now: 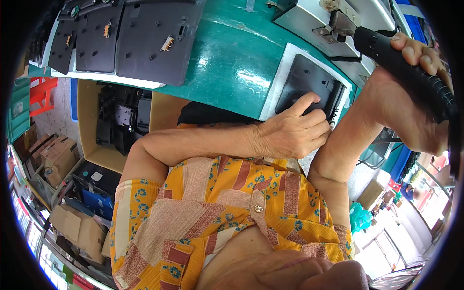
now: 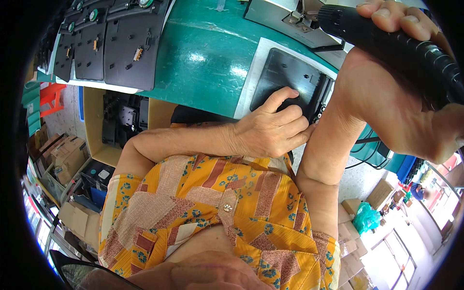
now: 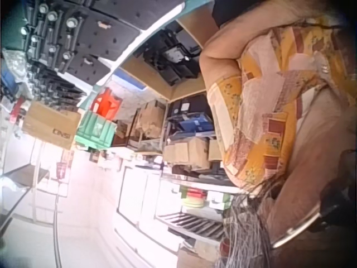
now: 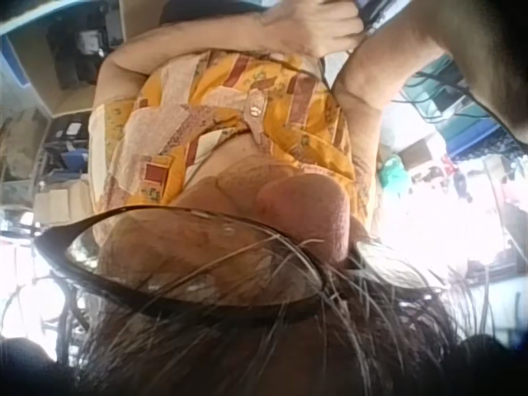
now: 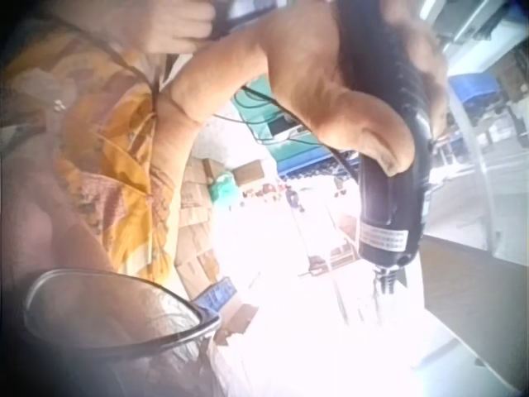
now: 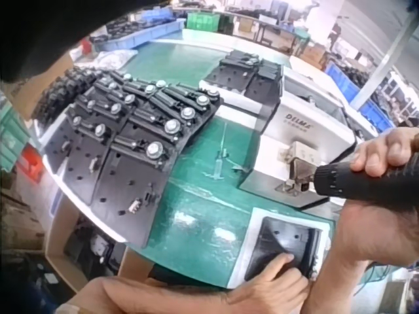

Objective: Assembling small electronic components and plastic casings using an electric screwdriver.

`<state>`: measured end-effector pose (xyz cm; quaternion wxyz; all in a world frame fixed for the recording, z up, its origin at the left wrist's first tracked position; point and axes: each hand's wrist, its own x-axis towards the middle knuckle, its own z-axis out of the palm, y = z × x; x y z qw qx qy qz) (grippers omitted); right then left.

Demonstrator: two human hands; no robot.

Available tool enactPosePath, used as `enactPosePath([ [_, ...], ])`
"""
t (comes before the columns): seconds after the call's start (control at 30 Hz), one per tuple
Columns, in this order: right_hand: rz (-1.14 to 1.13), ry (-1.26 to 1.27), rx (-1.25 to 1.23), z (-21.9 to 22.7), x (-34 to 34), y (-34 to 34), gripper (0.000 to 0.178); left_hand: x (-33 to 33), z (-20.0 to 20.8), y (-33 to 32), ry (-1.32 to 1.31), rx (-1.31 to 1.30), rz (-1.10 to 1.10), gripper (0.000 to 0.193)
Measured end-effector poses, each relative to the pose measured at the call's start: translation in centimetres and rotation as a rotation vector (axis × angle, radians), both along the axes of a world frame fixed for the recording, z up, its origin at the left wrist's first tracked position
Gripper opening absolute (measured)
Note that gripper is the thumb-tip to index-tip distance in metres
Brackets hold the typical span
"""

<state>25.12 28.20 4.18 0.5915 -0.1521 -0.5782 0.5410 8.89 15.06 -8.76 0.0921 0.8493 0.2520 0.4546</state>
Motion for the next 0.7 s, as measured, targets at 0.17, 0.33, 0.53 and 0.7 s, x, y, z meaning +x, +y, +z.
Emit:
enactPosePath([
  [0.17,0.043,-0.008,0.010,0.1,-0.8,0.3,0.065,-0.1,0.1,0.2,0.001,-0.020,-0.008,0.026],
  [0.33,0.076,-0.010,0.025,0.3,1.6,1.6,0.066,0.0,-0.1,0.3,-0.009,-0.013,0.000,0.026],
  [0.53,0.086,-0.012,0.048,0.6,1.1,0.2,0.067,0.3,-0.1,0.3,-0.018,0.003,0.012,0.026],
  [0.7,-0.216,0.102,-0.052,1.2,0.5,-7.5,0.069,0.3,0.3,0.8,-0.022,-0.016,0.025,0.023],
])
